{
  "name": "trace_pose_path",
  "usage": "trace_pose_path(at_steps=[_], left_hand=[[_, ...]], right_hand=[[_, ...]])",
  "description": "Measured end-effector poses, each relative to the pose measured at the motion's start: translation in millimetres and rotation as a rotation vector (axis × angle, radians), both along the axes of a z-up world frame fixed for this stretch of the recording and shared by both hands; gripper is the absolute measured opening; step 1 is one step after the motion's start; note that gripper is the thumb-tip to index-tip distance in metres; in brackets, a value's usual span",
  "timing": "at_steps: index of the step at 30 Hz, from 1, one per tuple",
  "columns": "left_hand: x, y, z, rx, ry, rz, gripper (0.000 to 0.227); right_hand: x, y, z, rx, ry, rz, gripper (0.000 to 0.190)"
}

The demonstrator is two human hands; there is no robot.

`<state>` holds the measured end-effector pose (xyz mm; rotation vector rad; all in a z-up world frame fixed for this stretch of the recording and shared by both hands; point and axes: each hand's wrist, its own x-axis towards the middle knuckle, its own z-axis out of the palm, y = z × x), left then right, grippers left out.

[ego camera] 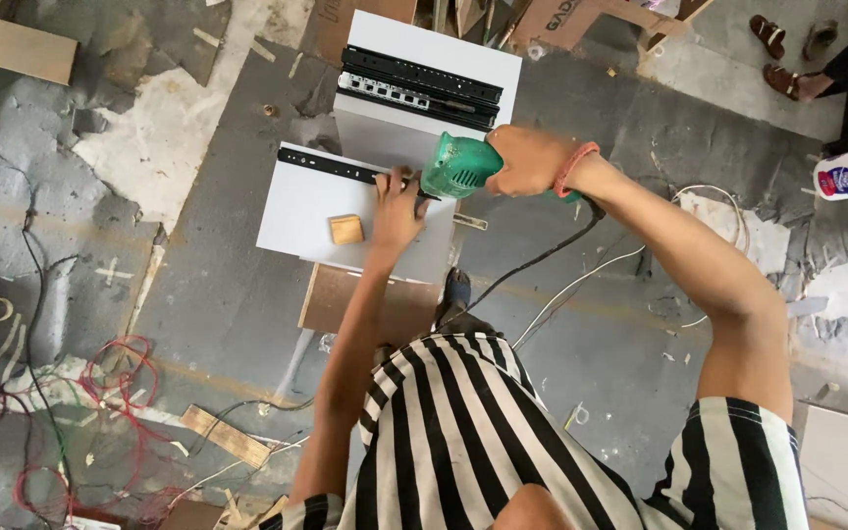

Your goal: The recorder is using a drill to make holes in a piece of wood as part of an assembly task.

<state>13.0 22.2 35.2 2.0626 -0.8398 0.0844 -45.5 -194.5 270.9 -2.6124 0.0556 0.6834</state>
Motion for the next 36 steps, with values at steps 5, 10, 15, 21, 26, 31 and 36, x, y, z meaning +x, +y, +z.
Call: trace_pose_path(at_steps=[5, 10, 15, 21, 26, 31, 36], left_hand=[[30, -4, 7, 0.317, -0.143, -0.217, 0.031], [49, -2, -30, 0.238, -0.083, -0.408, 0.034], [45, 7, -43, 0.201, -0.022, -0.373, 0.033], [10, 66, 8, 0.404, -0.268, -0.062, 0.056], [3, 131, 12, 0.475, -0.036, -0.099, 0.043], [27, 130, 10, 0.466, 0.051, -0.170, 0.050], [43, 119, 43, 0.287, -0.014, -0.331, 0.023]], right_hand=[[-3, 3, 8, -0.021, 0.052, -0.072, 0.030], [-5, 1, 10, 0.006, 0.063, -0.104, 0.029], [-3, -1, 5, 0.006, 0.125, -0.098, 0.029], [-3, -7, 3, 0.037, 0.087, -0.103, 0.031], [-3, -8, 7, 0.035, 0.150, -0.134, 0.032], [-4, -1, 13, 0.028, 0.144, -0.139, 0.031], [-8, -1, 5, 0.024, 0.087, -0.159, 0.027]])
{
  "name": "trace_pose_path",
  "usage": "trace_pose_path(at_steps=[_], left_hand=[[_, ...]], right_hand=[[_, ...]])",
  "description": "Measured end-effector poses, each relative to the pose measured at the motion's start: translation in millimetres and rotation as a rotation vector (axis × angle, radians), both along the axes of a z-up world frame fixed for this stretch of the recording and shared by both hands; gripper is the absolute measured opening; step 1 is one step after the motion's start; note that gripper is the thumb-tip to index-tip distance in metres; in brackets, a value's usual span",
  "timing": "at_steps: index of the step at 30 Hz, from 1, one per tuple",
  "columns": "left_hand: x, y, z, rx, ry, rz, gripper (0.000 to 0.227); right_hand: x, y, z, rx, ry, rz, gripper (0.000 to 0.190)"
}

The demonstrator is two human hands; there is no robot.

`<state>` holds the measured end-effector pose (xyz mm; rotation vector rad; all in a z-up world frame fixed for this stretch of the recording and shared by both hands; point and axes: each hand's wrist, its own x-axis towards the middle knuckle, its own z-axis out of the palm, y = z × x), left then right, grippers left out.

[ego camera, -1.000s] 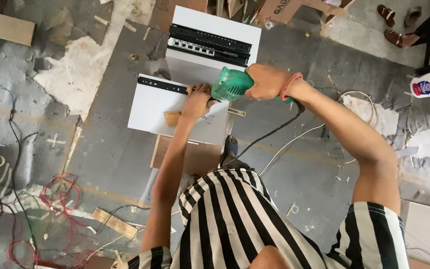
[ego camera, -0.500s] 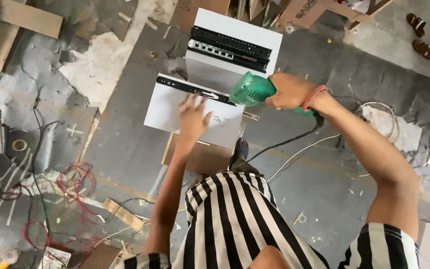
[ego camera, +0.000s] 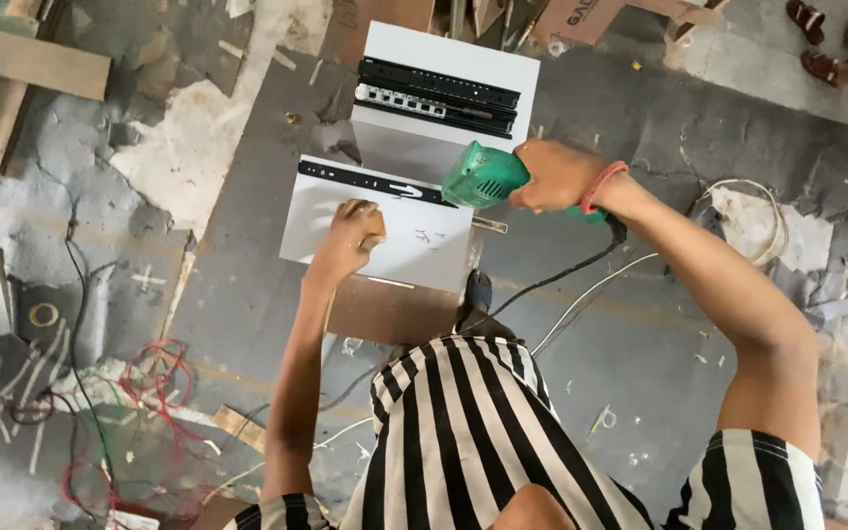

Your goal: The recorder is using a drill to make holes in a piece of wood as part of an assembly task.

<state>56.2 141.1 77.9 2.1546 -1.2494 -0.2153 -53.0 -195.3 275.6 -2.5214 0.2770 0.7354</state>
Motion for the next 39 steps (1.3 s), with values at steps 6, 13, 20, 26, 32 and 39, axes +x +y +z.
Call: trace_pose_path(at_steps=[6, 13, 20, 26, 32, 39], left_hand=[[16, -25, -8, -0.177, 0.807, 0.032, 0.041], [53, -69, -66, -0.355, 1.061, 0.042, 0.032], [57, -142, -79, -0.113, 0.098, -0.084, 0.050], [31, -144, -35, 0.190, 0.286, -0.132, 0.028], [34, -139, -84, 0.047, 0.036, -0.225, 0.043], [39, -136, -73, 0.148, 0.016, -0.262, 0.053]], right_hand=[[1, 3, -1, 0.061, 0.033, -0.030, 0.025], [-1, 10, 4, 0.094, 0.038, -0.067, 0.024], [-6, 7, -31, 0.043, -0.053, -0.055, 0.032], [-13, 13, -22, 0.018, -0.094, -0.059, 0.042], [-13, 8, -43, -0.013, -0.158, -0.007, 0.043], [-14, 24, -2, 0.023, -0.051, -0.075, 0.036]])
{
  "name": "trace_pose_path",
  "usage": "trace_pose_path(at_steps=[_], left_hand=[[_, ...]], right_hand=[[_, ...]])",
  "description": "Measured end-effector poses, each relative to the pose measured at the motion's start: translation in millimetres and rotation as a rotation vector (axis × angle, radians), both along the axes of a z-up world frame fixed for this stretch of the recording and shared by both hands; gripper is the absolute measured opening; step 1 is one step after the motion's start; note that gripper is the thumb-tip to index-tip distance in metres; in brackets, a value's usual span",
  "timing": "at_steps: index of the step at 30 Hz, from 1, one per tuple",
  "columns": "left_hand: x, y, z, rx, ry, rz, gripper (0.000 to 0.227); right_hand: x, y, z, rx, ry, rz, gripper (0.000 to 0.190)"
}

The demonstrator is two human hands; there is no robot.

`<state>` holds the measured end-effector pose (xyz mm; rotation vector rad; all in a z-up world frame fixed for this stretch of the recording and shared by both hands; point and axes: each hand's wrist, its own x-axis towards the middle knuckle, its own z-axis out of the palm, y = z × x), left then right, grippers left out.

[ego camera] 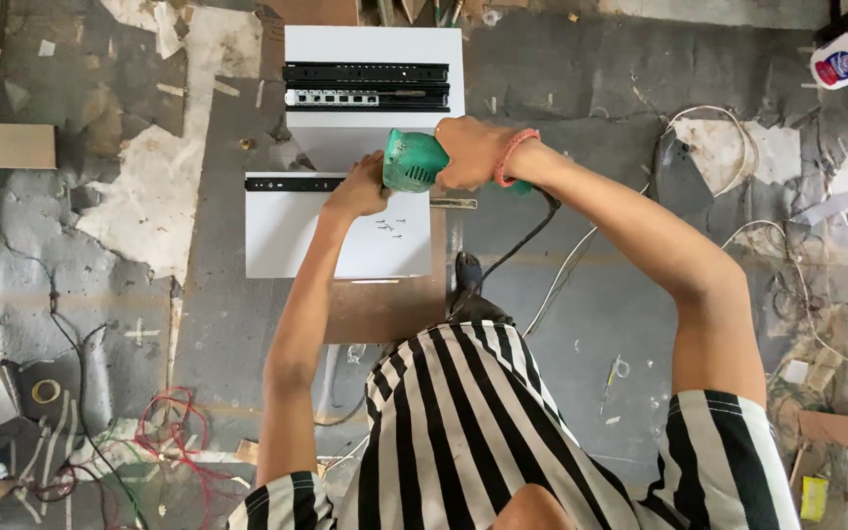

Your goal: The recorder is using a drill to make holes in a piece of wood as part of an assembly task.

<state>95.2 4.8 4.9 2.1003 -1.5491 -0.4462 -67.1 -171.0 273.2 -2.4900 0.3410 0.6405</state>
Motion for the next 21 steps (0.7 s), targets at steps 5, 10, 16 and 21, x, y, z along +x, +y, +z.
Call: trace_pose_path(at_steps=[5, 10, 16, 21], left_hand=[[-5, 4, 23, -0.036, 0.076, -0.036, 0.064], [-4, 5, -2, 0.008, 0.225, 0.040, 0.050], [3, -4, -66, -0.097, 0.097, -0.027, 0.069], [2, -3, -58, -0.180, 0.061, -0.050, 0.067]], right_hand=[[1, 1, -3, 0.010, 0.035, -0.003, 0.032], [-2, 5, -3, -0.006, 0.006, 0.004, 0.031], [0, 10, 4, -0.001, 0.038, -0.011, 0.031], [-1, 9, 2, 0.003, 0.039, -0.019, 0.031]])
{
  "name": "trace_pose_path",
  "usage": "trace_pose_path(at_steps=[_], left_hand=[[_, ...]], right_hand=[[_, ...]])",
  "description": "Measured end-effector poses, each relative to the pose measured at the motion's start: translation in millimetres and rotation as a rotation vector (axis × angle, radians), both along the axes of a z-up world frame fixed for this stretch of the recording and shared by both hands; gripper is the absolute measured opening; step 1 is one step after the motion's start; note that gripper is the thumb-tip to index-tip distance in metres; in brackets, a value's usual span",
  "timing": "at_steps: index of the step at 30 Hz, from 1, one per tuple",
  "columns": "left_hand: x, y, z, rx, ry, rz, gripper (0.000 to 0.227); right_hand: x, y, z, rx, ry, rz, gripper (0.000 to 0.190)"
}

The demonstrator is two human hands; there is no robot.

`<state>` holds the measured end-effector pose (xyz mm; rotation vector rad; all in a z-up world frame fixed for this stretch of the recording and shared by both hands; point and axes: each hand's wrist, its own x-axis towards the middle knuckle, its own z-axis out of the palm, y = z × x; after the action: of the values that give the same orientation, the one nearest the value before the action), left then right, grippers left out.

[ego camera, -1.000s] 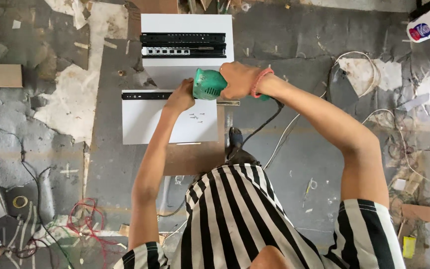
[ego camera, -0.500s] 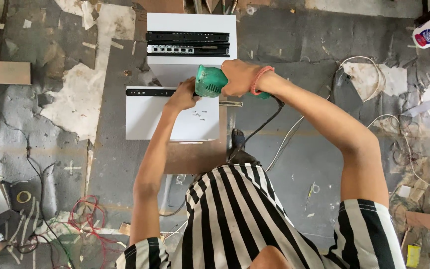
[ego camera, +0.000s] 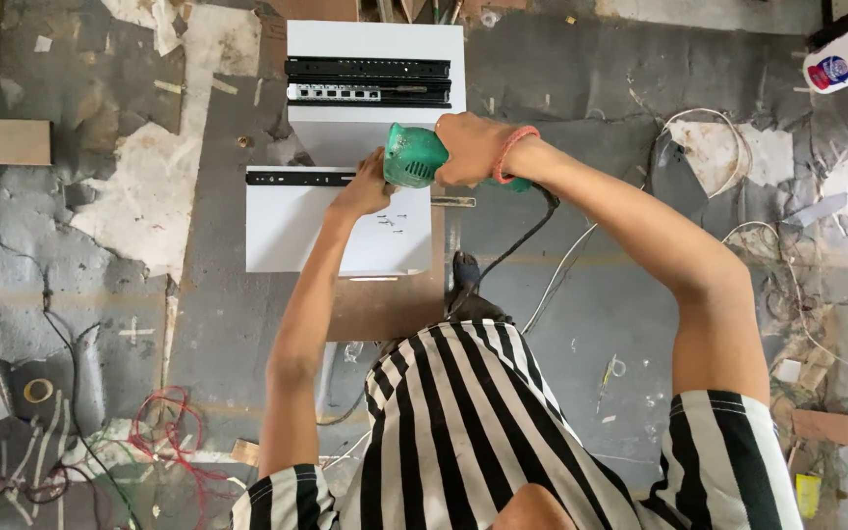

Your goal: The recorder is using a drill to make holes in a piece of wood as part of an assembly task.

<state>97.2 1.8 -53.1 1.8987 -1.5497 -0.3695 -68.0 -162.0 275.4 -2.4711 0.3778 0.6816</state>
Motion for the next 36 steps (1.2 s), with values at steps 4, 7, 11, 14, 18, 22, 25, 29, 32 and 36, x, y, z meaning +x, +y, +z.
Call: trace_pose_path(at_steps=[4, 7, 11, 14, 18, 22, 25, 29, 32, 36], left_hand=[[2, 0, 46, 0.104, 0.154, -0.008, 0.044], [1, 0, 67, 0.035, 0.290, -0.028, 0.041], [1, 2, 78, 0.033, 0.385, -0.003, 0.041], [-4, 3, 96, 0.047, 0.427, 0.006, 0.043], [2, 2, 84, -0.195, 0.092, -0.123, 0.041], [0, 0, 90, 0.058, 0.337, 0.012, 0.037], [5, -2, 86, 0.041, 0.294, -0.015, 0.039], [7, -5, 83, 0.237, 0.519, 0.073, 0.046], [8, -4, 91, 0.136, 0.310, 0.009, 0.053], [2, -4, 100, 0.115, 0.336, 0.009, 0.062]], right_hand=[[-1, 0, -4, -0.015, -0.016, 0.004, 0.032], [0, -2, -11, -0.033, -0.034, -0.002, 0.035], [1, 0, -7, -0.043, -0.052, 0.005, 0.039], [1, 2, -4, -0.022, -0.030, 0.002, 0.038], [2, -2, -15, -0.053, -0.070, 0.027, 0.040], [1, -1, -17, -0.060, -0.061, 0.015, 0.044], [2, -3, -23, -0.071, -0.099, 0.026, 0.047], [5, 6, 1, -0.053, -0.054, 0.021, 0.044], [10, 5, 2, -0.031, 0.015, 0.011, 0.040], [15, 8, 8, -0.040, 0.032, -0.002, 0.038]])
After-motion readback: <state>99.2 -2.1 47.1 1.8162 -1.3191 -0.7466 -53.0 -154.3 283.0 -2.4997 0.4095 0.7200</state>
